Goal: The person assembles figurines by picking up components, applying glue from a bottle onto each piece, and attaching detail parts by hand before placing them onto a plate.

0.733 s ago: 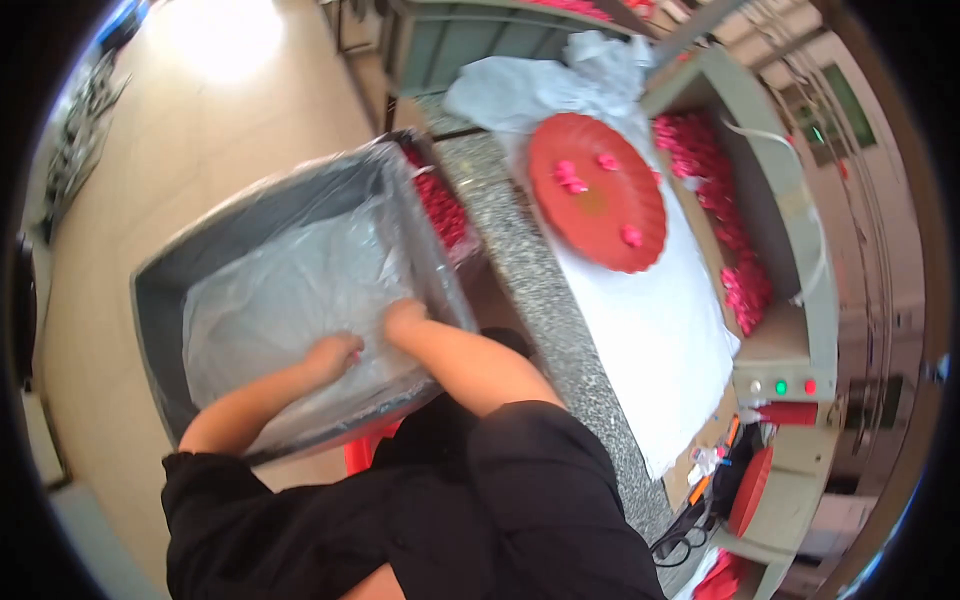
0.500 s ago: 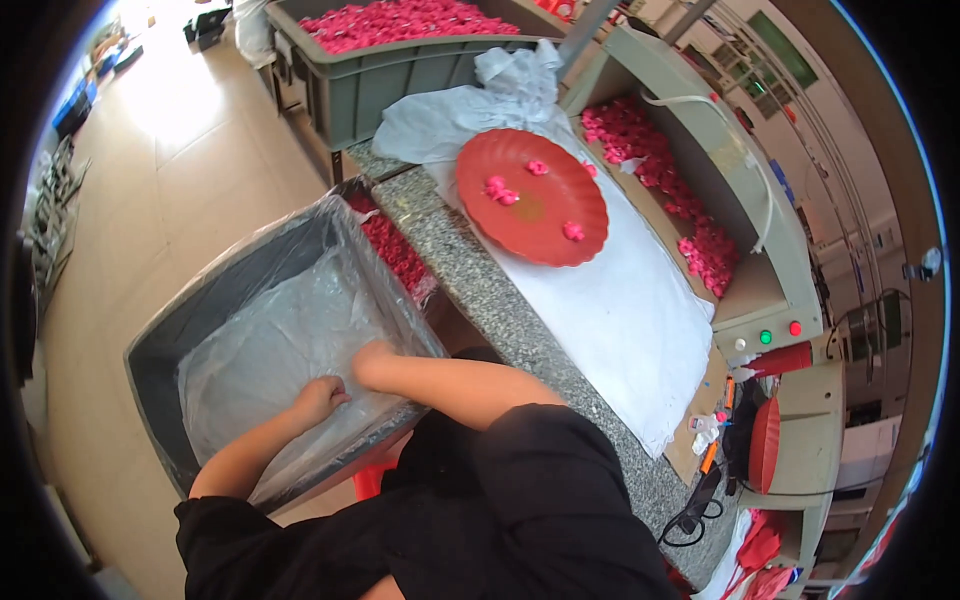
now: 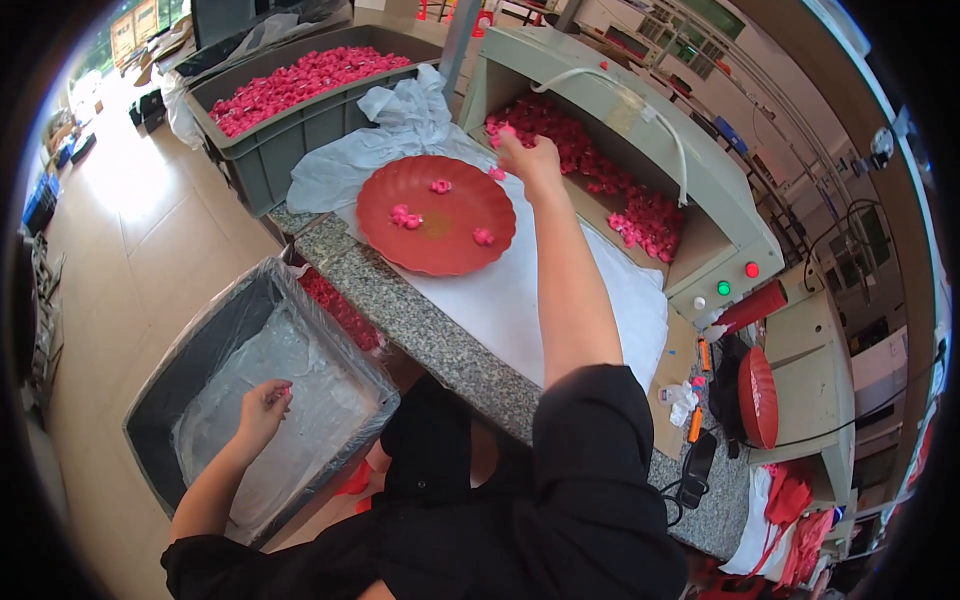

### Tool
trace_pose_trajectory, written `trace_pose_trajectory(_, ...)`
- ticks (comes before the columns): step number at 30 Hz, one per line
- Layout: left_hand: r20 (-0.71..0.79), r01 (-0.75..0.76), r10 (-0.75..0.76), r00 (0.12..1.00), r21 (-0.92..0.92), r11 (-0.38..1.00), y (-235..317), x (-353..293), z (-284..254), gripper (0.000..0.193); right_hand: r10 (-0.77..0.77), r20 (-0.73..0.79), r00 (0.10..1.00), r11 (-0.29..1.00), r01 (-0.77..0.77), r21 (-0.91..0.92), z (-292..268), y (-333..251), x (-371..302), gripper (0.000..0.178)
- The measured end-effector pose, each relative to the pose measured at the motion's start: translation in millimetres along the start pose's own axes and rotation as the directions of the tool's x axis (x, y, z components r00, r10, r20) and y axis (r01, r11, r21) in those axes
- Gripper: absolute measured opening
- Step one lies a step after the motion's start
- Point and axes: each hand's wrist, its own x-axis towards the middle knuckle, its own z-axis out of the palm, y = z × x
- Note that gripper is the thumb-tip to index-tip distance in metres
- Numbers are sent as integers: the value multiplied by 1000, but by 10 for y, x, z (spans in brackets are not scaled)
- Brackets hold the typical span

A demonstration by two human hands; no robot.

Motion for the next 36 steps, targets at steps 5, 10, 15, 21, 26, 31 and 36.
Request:
trace_pose_trajectory(5,-6,-178,181,983,-216,960,998,225,305,15,28,612,791,1000,-30,-6,-105,-174,-1063,30)
trace_pose_trajectory(10,53,-606,613,788,-107,788,1986,433,792,15,59,837,543,934,-327,146,-426,-38,-1909,27)
trace_pose_trajectory(15,141,-790,801,582,-137,598,2649,368,1524,15,166,626,762,943,-308,126,-1331,72,-1943,26)
trace_pose_trajectory(21,290,-734,812,507,-349,583,3142,66,2248,27,180,405,897,946,-271,179,-2318,8,-2205,25)
trace_pose_trajectory(26,408,-764,776,481,-238,599,2975,-111,2493,30,-358,-557,750,933,311,-181,-3430,-316,-2176,15)
trace_pose_trajectory(31,512,-790,715,476,-109,603,2597,-216,2606,16,-475,-684,553,625,-335,-705,-4677,182,-2129,26)
trace_pose_trajectory(36,457,-834,731,506,43,550,2342,-256,2513,13,-87,-206,975,824,-46,-565,-4281,808,-2127,46)
